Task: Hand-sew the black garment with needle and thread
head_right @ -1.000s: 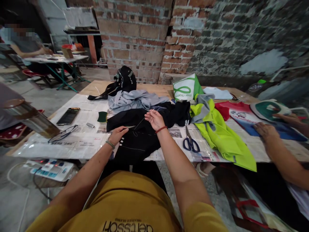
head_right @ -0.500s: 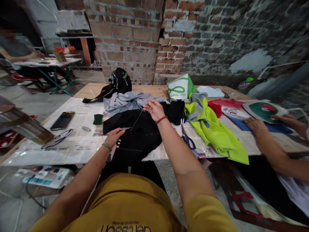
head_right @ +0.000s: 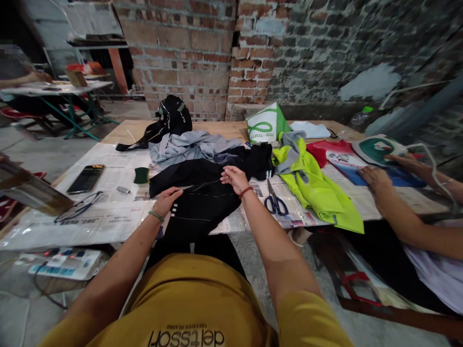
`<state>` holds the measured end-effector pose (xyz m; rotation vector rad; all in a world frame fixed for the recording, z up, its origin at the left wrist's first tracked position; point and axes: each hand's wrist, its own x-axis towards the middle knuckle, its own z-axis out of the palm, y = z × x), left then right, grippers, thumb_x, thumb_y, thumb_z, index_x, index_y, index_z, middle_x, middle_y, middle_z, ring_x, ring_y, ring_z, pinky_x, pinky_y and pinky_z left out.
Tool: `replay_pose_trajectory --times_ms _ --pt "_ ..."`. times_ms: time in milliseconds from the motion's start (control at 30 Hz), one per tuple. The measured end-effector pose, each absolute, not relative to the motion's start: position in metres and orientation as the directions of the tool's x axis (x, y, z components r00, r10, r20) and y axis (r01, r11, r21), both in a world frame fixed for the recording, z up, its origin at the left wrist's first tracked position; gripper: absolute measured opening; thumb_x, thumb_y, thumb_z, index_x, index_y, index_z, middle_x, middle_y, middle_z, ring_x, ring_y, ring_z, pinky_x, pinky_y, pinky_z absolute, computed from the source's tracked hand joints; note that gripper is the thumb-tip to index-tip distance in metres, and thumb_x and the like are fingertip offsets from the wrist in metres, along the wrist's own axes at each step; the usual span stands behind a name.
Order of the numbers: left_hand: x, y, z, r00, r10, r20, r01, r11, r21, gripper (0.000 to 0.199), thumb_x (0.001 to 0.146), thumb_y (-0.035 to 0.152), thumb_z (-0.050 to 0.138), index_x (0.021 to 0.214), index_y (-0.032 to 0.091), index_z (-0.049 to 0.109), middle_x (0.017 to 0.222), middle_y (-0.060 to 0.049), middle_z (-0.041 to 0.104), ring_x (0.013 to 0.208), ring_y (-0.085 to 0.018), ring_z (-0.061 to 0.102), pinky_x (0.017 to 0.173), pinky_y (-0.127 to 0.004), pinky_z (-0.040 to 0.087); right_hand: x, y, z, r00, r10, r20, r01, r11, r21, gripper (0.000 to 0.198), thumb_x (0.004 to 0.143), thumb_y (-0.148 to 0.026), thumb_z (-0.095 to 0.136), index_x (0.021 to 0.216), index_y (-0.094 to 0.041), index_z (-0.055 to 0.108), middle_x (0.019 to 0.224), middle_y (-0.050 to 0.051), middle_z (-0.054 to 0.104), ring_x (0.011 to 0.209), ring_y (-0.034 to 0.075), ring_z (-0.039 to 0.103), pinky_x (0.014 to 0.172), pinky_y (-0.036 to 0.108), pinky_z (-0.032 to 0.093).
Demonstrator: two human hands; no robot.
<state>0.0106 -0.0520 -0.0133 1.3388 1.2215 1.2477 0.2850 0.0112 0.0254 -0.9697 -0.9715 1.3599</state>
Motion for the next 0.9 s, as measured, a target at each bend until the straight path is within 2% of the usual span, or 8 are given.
replay_pose_trajectory --times_ms 367,667,900 --pt "0.012 -0.046 -0.019 -0.075 0.997 0.037 -0.204 -0.051 0.978 0.034 0.063 0.044 0.069 0.084 0.017 0.068 0.076 -0.001 0.066 0.072 -0.014 0.058 0.067 -0.024 0.045 0.296 0.009 0.002 0.113 0.992 -0.061 -0.349 -0.018 -0.937 0.004 0.079 -0.018 0.058 0.083 -0.017 0.058 0.062 -0.002 0.063 0.05 0.011 0.062 0.046 0.022 0.052" --pt "0.009 -0.043 -0.024 -0.18 0.983 0.043 -0.16 -0.072 0.984 0.034 0.062 0.043 0.069 0.081 0.015 0.065 0.069 0.001 0.061 0.066 -0.011 0.053 0.062 -0.021 0.043 0.294 0.005 -0.003 0.155 0.987 -0.028 -0.296 0.02 -0.955 0.015 0.071 -0.026 0.066 0.079 -0.016 0.06 0.059 -0.001 0.064 0.049 0.01 0.061 0.047 0.018 0.048" --pt "0.005 -0.04 -0.024 -0.281 0.958 0.058 -0.161 -0.107 0.981 0.041 0.061 0.048 0.067 0.084 0.014 0.064 0.071 0.0 0.061 0.068 -0.012 0.054 0.066 -0.023 0.044 0.292 0.003 -0.008 0.162 0.987 -0.022 -0.284 0.026 -0.958 0.02 0.065 -0.029 0.068 0.079 -0.017 0.061 0.06 -0.001 0.064 0.05 0.009 0.06 0.049 0.018 0.047"
